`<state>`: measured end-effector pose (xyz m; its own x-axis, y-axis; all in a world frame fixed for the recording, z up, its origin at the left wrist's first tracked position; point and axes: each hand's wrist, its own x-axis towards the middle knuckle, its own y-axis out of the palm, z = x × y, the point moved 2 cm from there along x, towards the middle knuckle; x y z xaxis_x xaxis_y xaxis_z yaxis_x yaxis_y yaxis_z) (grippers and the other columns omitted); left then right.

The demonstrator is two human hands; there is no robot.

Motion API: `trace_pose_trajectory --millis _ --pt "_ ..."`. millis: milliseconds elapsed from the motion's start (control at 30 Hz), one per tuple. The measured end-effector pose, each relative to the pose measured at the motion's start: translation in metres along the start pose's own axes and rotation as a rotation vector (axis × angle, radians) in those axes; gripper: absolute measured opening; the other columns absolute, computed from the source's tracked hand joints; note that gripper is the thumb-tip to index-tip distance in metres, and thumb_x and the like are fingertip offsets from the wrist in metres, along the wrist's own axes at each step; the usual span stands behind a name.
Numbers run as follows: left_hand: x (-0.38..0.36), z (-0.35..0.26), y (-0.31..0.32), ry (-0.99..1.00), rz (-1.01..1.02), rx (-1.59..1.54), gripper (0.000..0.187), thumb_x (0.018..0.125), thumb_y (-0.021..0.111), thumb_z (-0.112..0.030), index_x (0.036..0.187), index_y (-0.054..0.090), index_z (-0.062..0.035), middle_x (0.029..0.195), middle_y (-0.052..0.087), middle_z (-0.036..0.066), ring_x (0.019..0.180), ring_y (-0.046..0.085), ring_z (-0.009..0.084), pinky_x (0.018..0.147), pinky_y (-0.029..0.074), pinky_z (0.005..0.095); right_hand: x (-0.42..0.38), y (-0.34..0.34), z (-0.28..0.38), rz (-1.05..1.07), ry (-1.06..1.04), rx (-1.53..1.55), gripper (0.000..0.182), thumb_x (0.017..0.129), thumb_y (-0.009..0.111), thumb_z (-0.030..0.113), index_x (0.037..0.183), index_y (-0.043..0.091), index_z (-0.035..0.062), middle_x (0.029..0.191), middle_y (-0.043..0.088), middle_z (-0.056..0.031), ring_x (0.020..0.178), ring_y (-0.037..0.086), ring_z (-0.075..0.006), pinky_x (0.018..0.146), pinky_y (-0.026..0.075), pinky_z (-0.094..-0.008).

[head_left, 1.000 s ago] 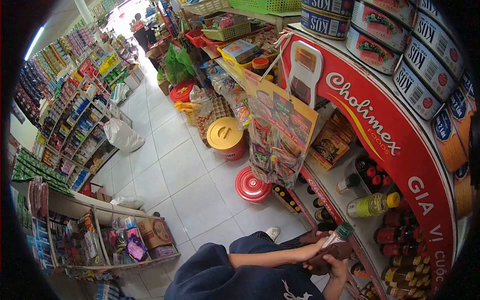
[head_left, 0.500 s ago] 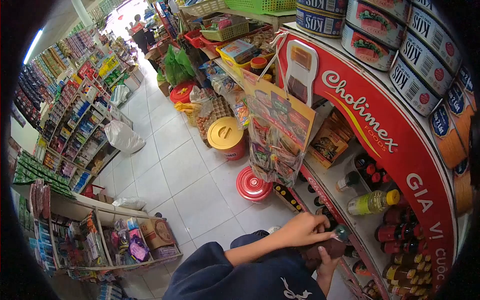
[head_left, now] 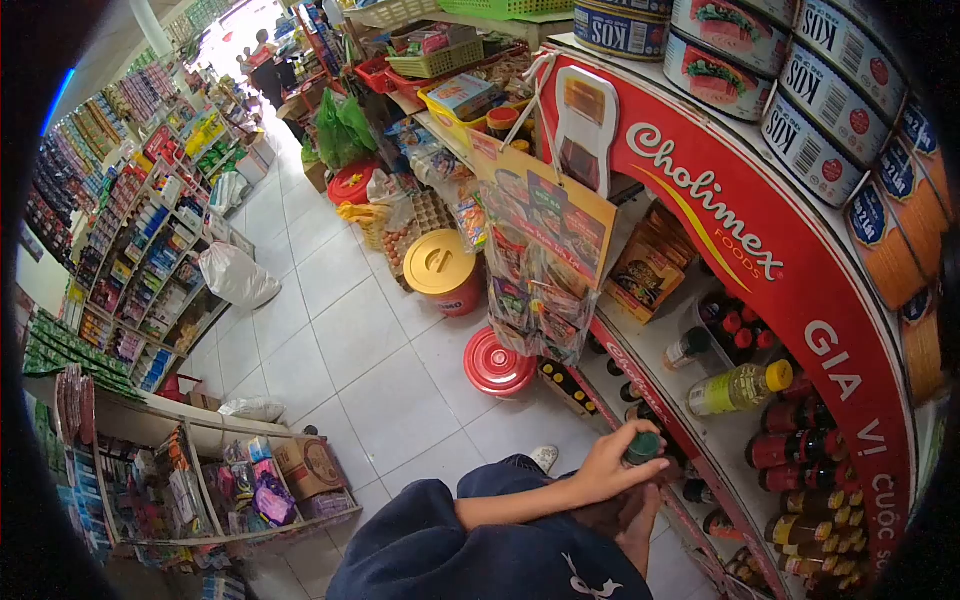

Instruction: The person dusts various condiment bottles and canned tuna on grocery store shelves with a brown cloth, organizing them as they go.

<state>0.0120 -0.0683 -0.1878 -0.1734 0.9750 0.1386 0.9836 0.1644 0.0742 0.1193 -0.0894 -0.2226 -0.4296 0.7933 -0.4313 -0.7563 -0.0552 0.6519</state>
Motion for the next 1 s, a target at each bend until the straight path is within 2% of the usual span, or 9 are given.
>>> trace_pose_trajectory --millis 100,167,200,333,467,567,700,900,1000 --pt "-0.001 -0.002 -0.016 0.262 -0.107 0.224 0.042 0.071 0.069 -0.013 0.103 0.045 -0.0025 0.096 0.058 0.01 0.089 0.057 0.0183 0.077 0.044 0.028 0.0 0.007 -0.002 -0.024 0.112 0.17 0.032 0.077 0.058 0.008 0.106 0.047 0.0008 0.097 0.053 -0.0075 0.087 0.054 -0.0171 0.077 0.045 -0.0305" --pt "0.001 -0.003 -0.023 0.35 -0.178 0.143 0.047 0.071 0.069 -0.012 0.108 0.041 -0.0023 0.096 0.057 0.012 0.088 0.058 0.0198 0.076 0.045 0.0284 0.003 0.016 -0.002 -0.076 0.076 0.176 0.028 0.079 0.055 0.007 0.106 0.047 0.0012 0.097 0.053 -0.0076 0.088 0.055 -0.0175 0.076 0.046 -0.0306" --pt "0.004 -0.006 -0.027 0.352 -0.17 0.178 0.054 0.069 0.07 -0.012 0.111 0.038 -0.002 0.099 0.056 0.012 0.09 0.057 0.0202 0.078 0.044 0.0291 0.005 0.021 0.0 -0.103 0.051 0.172 0.024 0.081 0.052 0.006 0.105 0.048 0.0017 0.097 0.053 -0.0076 0.088 0.055 -0.0178 0.076 0.046 -0.0307" --pt "0.011 -0.016 -0.035 0.113 0.05 0.19 0.051 0.072 0.058 -0.006 0.116 0.032 -0.0021 0.104 0.053 0.012 0.097 0.051 0.0214 0.086 0.038 0.0306 0.009 0.013 0.001 -0.186 -0.046 0.055 0.019 0.081 0.05 0.002 0.1 0.05 0.0033 0.097 0.053 -0.0062 0.09 0.054 -0.0167 0.077 0.045 -0.029" --pt "0.008 -0.011 -0.024 0.077 0.194 0.309 0.05 0.07 0.068 -0.013 0.11 0.042 -0.0016 0.104 0.054 0.011 0.097 0.053 0.0201 0.083 0.04 0.03 0.003 -0.005 -0.009 -0.29 -0.353 -0.277 0.032 0.074 0.057 -0.001 0.105 0.048 0.0001 0.102 0.052 -0.0067 0.096 0.051 -0.0159 0.085 0.039 -0.0287" --pt "-0.002 0.006 -0.015 -0.059 0.03 0.068 0.057 0.066 0.07 -0.002 0.112 0.038 -0.0025 0.106 0.054 0.014 0.1 0.052 0.0209 0.084 0.041 0.031 -0.002 -0.02 -0.009 -0.353 -0.452 -0.355 0.041 0.07 0.062 0.0 0.109 0.047 0.0004 0.102 0.053 -0.0072 0.096 0.051 -0.0149 0.085 0.039 -0.028" --pt "0.016 0.021 -0.017 0.043 -0.167 -0.12 0.057 0.065 0.072 -0.001 0.11 0.038 -0.0004 0.111 0.051 0.013 0.098 0.051 0.0166 0.083 0.042 0.0282 -0.005 -0.041 -0.001 -0.43 -0.408 -0.39 0.038 0.071 0.063 0.0 0.106 0.048 0.0004 0.098 0.055 -0.0067 0.091 0.053 -0.0148 0.081 0.041 -0.0281" --pt "0.093 0.025 -0.033 0.358 -0.252 0.576 0.052 0.064 0.073 -0.012 0.107 0.046 0.001 0.097 0.051 0.013 0.09 0.05 0.026 0.078 0.04 0.034 0.011 -0.069 -0.009 -0.452 -0.348 -0.338 0.021 0.073 0.062 0.001 0.092 0.055 0.0012 0.088 0.059 -0.005 0.083 0.056 -0.0154 0.076 0.043 -0.0278" --pt "0.12 0.046 -0.036 0.418 -0.25 0.577 0.056 0.064 0.07 -0.014 0.112 0.043 0.0006 0.098 0.046 0.018 0.092 0.044 0.033 0.078 0.037 0.037 0.018 -0.073 -0.009 -0.441 -0.321 -0.369 0.026 0.07 0.064 0.003 0.095 0.055 0.001 0.092 0.057 -0.0058 0.086 0.054 -0.017 0.078 0.042 -0.0287"
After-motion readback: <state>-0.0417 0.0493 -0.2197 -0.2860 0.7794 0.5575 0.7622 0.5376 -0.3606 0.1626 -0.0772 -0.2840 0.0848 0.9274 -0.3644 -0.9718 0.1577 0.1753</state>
